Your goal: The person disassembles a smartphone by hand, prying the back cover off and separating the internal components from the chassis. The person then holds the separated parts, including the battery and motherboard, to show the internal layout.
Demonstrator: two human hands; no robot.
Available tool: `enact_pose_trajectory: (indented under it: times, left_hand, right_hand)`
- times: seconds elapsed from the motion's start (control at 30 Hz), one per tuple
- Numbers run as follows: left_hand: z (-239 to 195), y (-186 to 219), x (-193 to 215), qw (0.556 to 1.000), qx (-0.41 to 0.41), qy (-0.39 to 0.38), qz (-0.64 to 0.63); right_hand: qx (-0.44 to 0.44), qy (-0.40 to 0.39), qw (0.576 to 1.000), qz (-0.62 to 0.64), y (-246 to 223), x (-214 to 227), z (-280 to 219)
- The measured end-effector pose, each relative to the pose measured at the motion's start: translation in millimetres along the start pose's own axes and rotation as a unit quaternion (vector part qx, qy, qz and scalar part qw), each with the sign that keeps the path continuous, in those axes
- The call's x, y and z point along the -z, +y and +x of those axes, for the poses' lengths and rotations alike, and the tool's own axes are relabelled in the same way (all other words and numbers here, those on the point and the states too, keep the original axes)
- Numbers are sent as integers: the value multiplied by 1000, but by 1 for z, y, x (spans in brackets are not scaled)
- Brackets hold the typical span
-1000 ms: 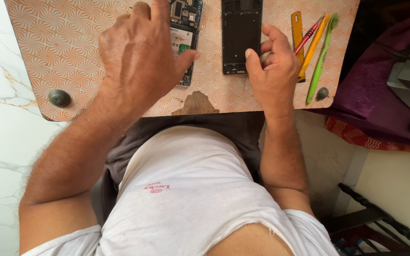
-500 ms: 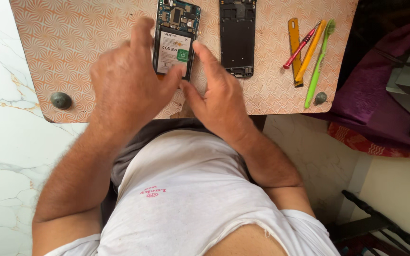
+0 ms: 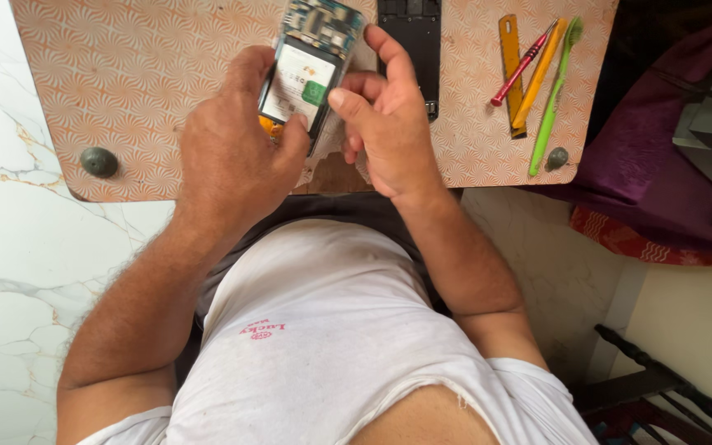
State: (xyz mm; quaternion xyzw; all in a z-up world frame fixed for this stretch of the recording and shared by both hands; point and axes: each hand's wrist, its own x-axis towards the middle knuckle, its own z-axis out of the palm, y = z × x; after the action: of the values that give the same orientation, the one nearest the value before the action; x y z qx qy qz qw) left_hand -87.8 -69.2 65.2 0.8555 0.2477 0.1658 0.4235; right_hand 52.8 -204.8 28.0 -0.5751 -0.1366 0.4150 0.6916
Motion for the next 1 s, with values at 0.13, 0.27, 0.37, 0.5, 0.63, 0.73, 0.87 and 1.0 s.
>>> enact_pose_trajectory:
  times: [0.13, 0.27, 0.37, 0.5, 0.63, 0.73, 0.87, 1.0]
  left_hand:
    - [-1, -4, -2, 999, 27, -22, 11]
    - [9, -16, 4, 999, -2, 28, -27]
    - [27, -26, 9, 985, 56, 14, -164]
    - [55, -38, 7, 850, 36, -121, -511]
    - [64, -51, -9, 804, 14, -196, -562]
    - [66, -59, -21, 808, 39, -195, -555]
    - [73, -62, -27, 777, 47, -188, -599]
    - [78, -61, -20, 791, 69, -222, -567]
  right_hand:
    - [-5, -18, 1000, 23, 1, -3, 5]
    - [21, -18, 1000, 14, -6, 2, 8]
    - [37, -47, 998, -1, -17, 14, 5]
    - [59, -94, 993, -31, -32, 24, 4]
    - [74, -118, 988, -71, -36, 28, 11]
    - [55, -125, 990, -46, -36, 33, 21]
    - [33, -128, 991, -33, -34, 42, 33]
    - [53, -151, 986, -52, -31, 47, 41]
